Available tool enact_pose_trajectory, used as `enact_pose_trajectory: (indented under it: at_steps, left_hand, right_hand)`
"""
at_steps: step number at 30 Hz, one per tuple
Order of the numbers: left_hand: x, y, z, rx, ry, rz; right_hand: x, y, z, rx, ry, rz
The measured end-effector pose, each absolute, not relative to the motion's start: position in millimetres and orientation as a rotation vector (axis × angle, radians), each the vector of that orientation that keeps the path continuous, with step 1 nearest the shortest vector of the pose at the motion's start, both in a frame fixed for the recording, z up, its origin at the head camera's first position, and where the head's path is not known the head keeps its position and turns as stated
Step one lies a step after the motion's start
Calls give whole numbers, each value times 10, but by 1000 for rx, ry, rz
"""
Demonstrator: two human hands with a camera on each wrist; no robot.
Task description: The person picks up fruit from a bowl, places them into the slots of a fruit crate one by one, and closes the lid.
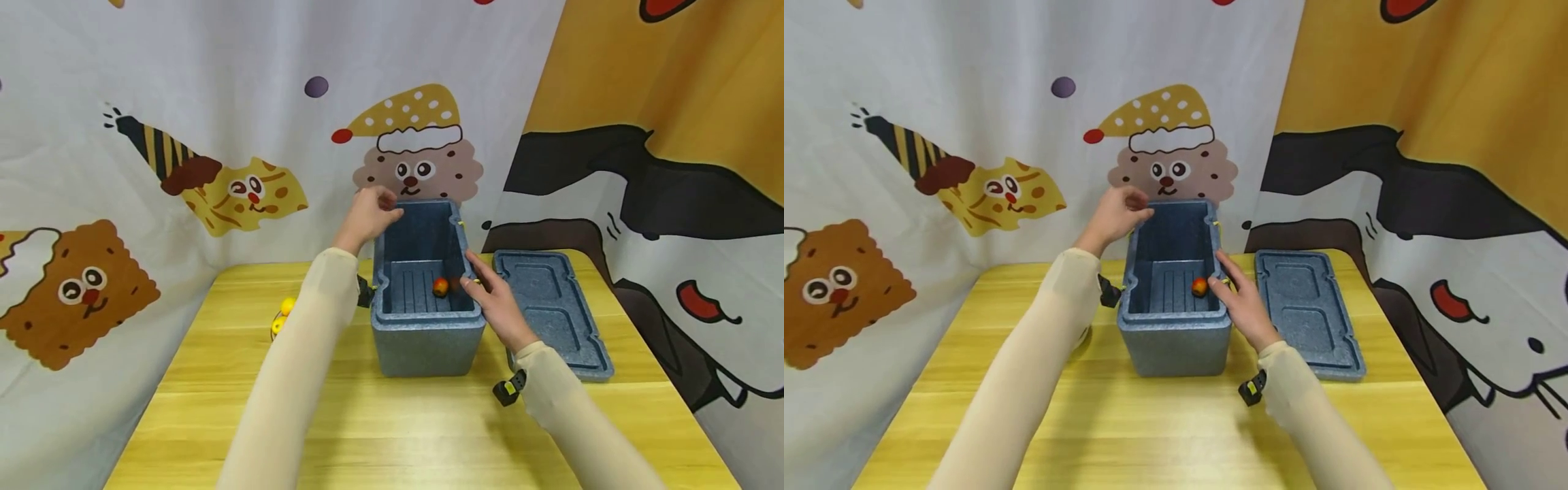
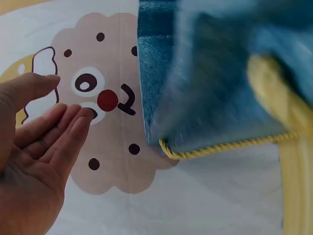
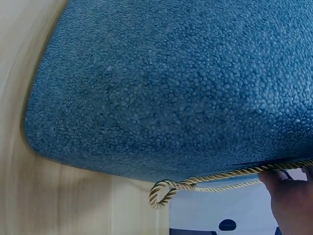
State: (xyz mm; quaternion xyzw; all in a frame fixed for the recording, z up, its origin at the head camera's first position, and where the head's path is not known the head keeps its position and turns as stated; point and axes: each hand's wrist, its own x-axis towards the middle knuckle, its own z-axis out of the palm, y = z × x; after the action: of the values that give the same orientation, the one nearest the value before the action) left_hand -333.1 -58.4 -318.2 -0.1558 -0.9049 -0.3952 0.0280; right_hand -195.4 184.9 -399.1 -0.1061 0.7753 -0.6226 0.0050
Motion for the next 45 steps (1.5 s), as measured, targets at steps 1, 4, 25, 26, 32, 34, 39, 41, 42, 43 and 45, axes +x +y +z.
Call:
enact_pose_trajectory:
  at_steps: [1,4,25,26,32,34,39,41,42,43,45]
  left_hand:
    - [-3298,-604,-3198,-501,-2787,-1239]
    - [-3209,-657,-3243,-541,-2746,-1309]
    - [-2460,-1159,-3679,-676,-2301,-1542]
    - [-2430,-1191,-3702,-683,-2281,-1555]
    - [-2183,-1414,-3782,-675,-2193,-1612]
    - [-2139,-1510,-3840,-663,-2184,-1598]
    - [-2155,-1773,-4056,-582,-2265,-1436]
    - [-2150,-1858,-4107,-547,-2299,-1374]
    - [-2145,-1894,-4129,-534,-2306,-1358]
    - [-2138,-1924,-4147,-524,-2309,-1350]
    - [-2116,-1977,-4187,-505,-2311,-1338]
  right_hand:
    - [-1952,1853,-3993,-327,2429,-1947]
    - [-1965,1856,-3994,-326,2439,-1935]
    - [-1969,1819,-3997,-317,2421,-1948]
    - [-1969,1820,-3994,-314,2420,-1948]
    - [-1980,1836,-3983,-316,2427,-1946]
    - [-1981,1839,-3980,-316,2423,-1945]
    - [-1985,1833,-3977,-299,2413,-1932]
    - [-1992,1832,-3974,-293,2414,-1925]
    - [-1996,1831,-3973,-291,2416,-1921]
    - [-1999,1831,-3971,-287,2416,-1920]
    - [-2002,1830,-3970,-281,2419,-1913]
